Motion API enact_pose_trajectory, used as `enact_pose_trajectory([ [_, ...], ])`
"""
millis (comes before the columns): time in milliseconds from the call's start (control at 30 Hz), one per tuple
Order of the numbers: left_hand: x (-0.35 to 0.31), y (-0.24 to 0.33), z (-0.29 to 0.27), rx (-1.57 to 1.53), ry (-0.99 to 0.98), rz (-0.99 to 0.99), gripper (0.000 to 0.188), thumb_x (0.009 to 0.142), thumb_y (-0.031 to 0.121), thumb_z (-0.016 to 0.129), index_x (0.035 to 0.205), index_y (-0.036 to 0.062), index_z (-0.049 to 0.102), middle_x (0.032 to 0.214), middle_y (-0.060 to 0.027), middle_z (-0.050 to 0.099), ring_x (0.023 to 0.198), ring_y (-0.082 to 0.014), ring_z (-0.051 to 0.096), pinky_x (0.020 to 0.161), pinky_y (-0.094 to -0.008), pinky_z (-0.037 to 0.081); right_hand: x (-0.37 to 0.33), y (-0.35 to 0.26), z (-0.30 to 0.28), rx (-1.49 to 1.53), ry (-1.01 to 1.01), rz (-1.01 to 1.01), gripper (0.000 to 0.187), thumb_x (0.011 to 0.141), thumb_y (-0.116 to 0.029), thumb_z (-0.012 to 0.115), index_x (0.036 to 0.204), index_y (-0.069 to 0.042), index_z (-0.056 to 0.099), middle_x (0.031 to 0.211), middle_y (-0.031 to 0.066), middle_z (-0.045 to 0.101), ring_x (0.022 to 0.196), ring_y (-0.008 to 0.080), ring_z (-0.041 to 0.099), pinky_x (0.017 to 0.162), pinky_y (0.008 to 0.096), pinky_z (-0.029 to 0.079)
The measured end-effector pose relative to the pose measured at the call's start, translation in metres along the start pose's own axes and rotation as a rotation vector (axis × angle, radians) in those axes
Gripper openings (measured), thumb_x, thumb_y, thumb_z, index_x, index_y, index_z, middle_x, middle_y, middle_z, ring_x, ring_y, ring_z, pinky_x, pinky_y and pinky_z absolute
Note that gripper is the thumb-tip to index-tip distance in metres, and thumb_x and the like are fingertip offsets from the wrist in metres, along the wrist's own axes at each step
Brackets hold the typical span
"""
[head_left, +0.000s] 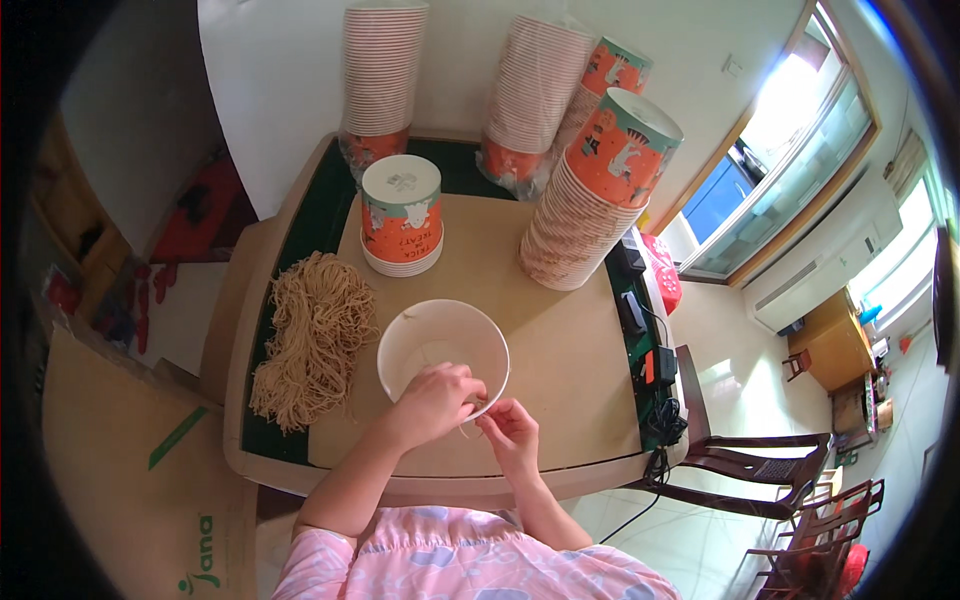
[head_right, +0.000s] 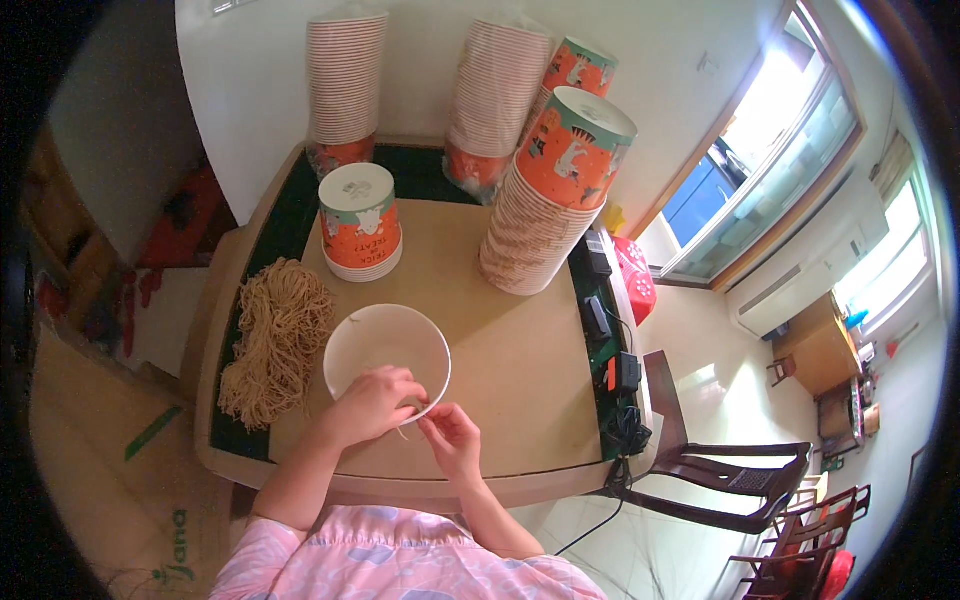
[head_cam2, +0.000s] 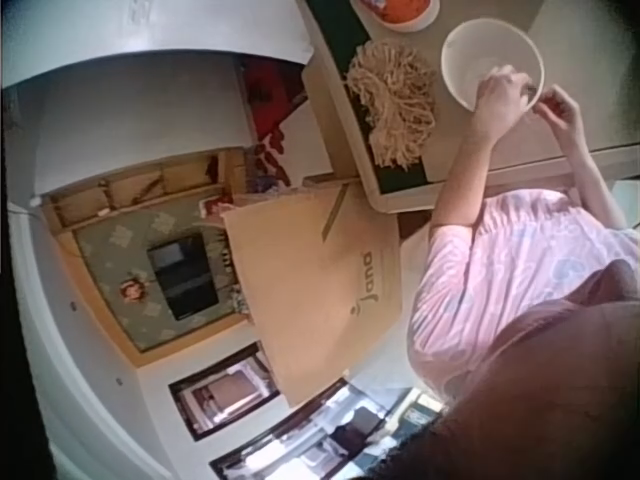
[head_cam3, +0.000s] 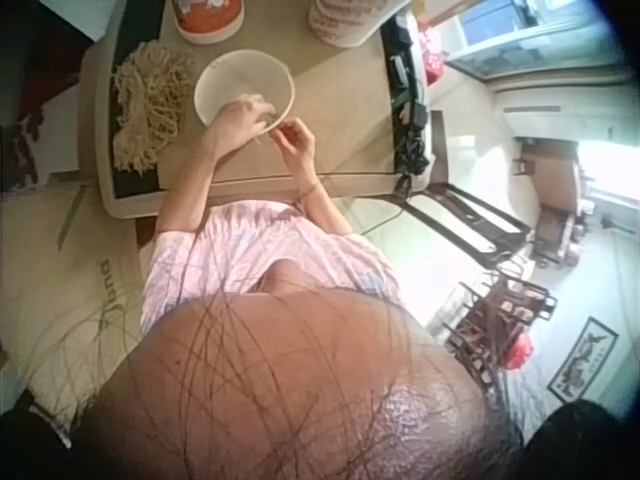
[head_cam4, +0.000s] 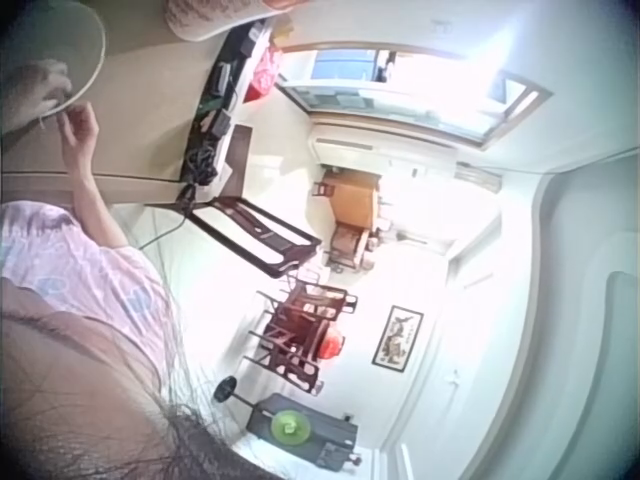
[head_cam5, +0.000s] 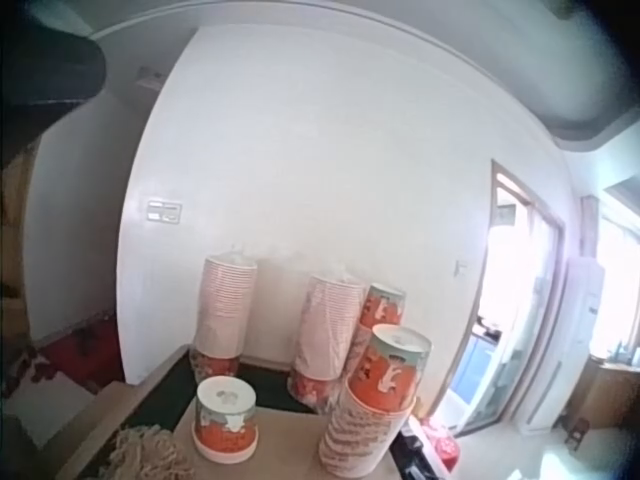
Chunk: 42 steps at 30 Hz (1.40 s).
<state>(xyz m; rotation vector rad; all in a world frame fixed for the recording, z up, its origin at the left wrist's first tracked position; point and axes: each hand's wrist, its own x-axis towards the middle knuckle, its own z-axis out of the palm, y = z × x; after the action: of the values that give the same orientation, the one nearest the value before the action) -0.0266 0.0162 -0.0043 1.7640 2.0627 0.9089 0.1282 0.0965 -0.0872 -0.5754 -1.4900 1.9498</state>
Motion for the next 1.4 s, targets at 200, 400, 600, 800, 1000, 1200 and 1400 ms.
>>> enact_pose_trajectory([
  [200, 0.002, -0.003, -0.008, -0.116, 0.043, -0.070, 0.006, 0.080, 0.010, 0.062, 0.084, 0.0048, 0.062, 0.082, -0.0117, 0.063, 0.079, -0.0285, 0.062, 0.073, -0.0407, 0.049, 0.000, -0.002, 0.001, 0.002, 0.012, 0.023, 0.011, 0.088, 0.005, 0.063, 0.097, 0.000, 0.058, 0.093, 0.0036, 0.064, 0.088, 0.0096, 0.062, 0.079, 0.0209, 0.050],
  [400, -0.004, -0.003, -0.022, -0.198, 0.212, -0.118, 0.006, 0.080, 0.006, 0.064, 0.083, 0.0033, 0.060, 0.079, -0.0114, 0.062, 0.074, -0.0272, 0.062, 0.067, -0.0381, 0.049, 0.014, -0.011, -0.001, -0.393, 0.170, -0.378, 0.017, 0.082, 0.002, 0.069, 0.097, -0.002, 0.061, 0.098, 0.0089, 0.060, 0.088, 0.0169, 0.059, 0.077, 0.0287, 0.050],
  [600, -0.005, 0.009, -0.026, -0.232, 0.257, -0.071, 0.008, 0.080, 0.006, 0.067, 0.085, 0.0023, 0.061, 0.080, -0.0116, 0.062, 0.075, -0.0267, 0.063, 0.068, -0.0365, 0.049, 0.031, -0.051, 0.018, -0.801, -0.035, -0.469, 0.020, 0.077, 0.000, 0.073, 0.095, -0.005, 0.065, 0.099, 0.0105, 0.059, 0.088, 0.0208, 0.058, 0.072, 0.0289, 0.050],
  [800, -0.009, 0.004, -0.020, -0.240, 0.286, -0.076, 0.010, 0.080, 0.006, 0.068, 0.086, 0.0022, 0.061, 0.082, -0.0118, 0.063, 0.076, -0.0271, 0.064, 0.068, -0.0356, 0.050, 0.037, -0.064, 0.032, -0.921, -0.024, -0.587, 0.022, 0.077, -0.002, 0.073, 0.096, -0.004, 0.064, 0.107, 0.0096, 0.061, 0.082, 0.0222, 0.059, 0.069, 0.0303, 0.050],
  [1000, -0.013, 0.008, -0.022, -0.310, 0.296, -0.096, 0.009, 0.080, 0.005, 0.067, 0.086, 0.0021, 0.060, 0.081, -0.0123, 0.063, 0.075, -0.0276, 0.064, 0.068, -0.0360, 0.050, 0.041, -0.067, 0.021, -0.992, -0.143, -0.402, 0.011, 0.080, -0.008, 0.072, 0.088, -0.006, 0.065, 0.084, 0.0073, 0.066, 0.066, 0.0186, 0.059, 0.068, 0.0300, 0.047],
  [1200, -0.018, 0.013, -0.020, -0.426, 0.257, -0.094, 0.008, 0.081, 0.004, 0.064, 0.087, 0.0018, 0.059, 0.079, -0.0132, 0.063, 0.076, -0.0276, 0.064, 0.069, -0.0366, 0.051, 0.034, -0.087, 0.016, -1.089, -0.308, -0.458, 0.009, 0.082, -0.013, 0.071, 0.083, -0.008, 0.064, 0.068, 0.0044, 0.063, 0.056, 0.0201, 0.056, 0.065, 0.0309, 0.045],
  [1400, -0.016, 0.005, -0.010, -0.416, 0.240, -0.071, 0.008, 0.080, 0.003, 0.065, 0.087, 0.0022, 0.061, 0.079, -0.0124, 0.063, 0.077, -0.0273, 0.063, 0.071, -0.0369, 0.051, 0.031, -0.093, 0.013, -1.070, -0.337, -0.446, 0.008, 0.081, -0.012, 0.070, 0.084, -0.007, 0.064, 0.067, 0.0048, 0.063, 0.056, 0.0206, 0.056, 0.063, 0.0317, 0.045],
])
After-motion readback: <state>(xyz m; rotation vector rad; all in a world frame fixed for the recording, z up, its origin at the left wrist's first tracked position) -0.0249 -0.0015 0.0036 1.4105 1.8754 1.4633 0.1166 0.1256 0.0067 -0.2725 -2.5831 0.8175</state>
